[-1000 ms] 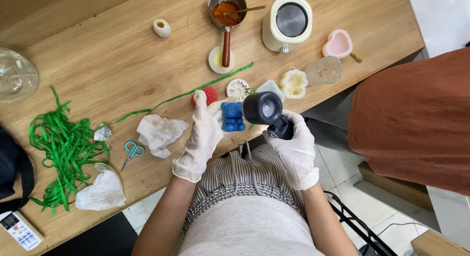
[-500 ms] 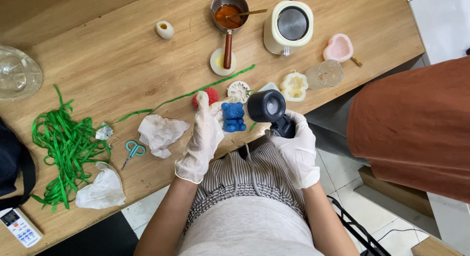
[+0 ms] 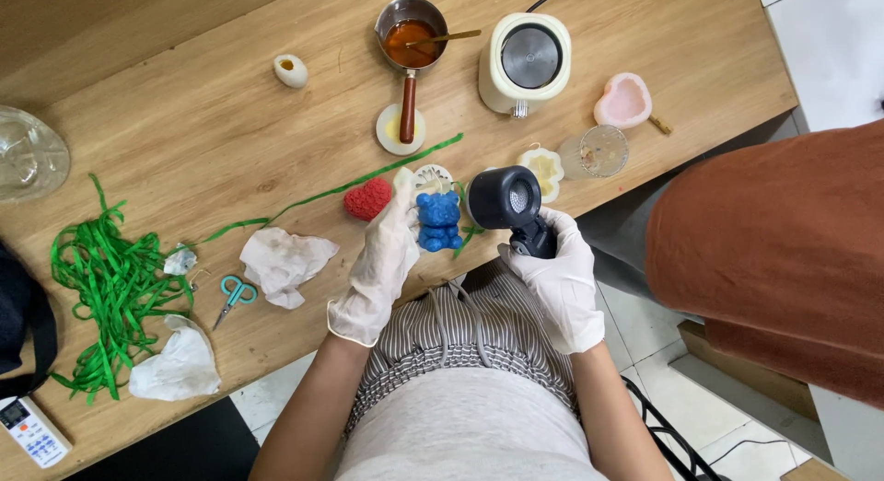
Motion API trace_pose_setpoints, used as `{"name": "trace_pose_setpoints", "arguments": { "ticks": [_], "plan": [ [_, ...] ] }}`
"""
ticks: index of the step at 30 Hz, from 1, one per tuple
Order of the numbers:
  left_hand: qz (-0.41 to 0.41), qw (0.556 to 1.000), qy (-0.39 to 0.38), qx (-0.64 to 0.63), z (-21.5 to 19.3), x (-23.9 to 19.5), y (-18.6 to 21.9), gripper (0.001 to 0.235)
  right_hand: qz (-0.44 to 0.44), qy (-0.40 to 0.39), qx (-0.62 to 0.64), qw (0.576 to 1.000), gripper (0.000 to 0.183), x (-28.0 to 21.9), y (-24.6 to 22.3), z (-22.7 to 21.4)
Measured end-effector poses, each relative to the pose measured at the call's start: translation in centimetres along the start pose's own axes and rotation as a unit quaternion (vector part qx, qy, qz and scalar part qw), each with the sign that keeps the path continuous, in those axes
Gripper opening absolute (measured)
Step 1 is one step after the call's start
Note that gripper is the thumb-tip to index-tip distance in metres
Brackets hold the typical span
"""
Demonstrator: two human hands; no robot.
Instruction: The person trims the wick of a blue bear-shaped candle with a small knife, then uses a heat gun to smooth the candle's surface. They pour melted wax from a small pot into silicone molds, then wipe the pot with a tissue.
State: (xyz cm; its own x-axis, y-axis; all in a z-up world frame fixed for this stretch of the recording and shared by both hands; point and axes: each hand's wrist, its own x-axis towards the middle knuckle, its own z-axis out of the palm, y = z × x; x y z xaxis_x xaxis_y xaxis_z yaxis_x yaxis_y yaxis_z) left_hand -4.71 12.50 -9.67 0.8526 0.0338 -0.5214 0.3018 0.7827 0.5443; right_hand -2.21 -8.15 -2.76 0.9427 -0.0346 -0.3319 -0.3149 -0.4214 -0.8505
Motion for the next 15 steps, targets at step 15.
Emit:
{"name": "trace_pose_setpoints", "arguments": {
  "ticks": [15],
  "plan": [
    [0.033,0.998,-0.003,-0.047,8.3,0.9,-0.5,0.037,0.045,-0.066,0.068,0.994,0.05,4.5,-1.3,-5.1]
  ]
}}
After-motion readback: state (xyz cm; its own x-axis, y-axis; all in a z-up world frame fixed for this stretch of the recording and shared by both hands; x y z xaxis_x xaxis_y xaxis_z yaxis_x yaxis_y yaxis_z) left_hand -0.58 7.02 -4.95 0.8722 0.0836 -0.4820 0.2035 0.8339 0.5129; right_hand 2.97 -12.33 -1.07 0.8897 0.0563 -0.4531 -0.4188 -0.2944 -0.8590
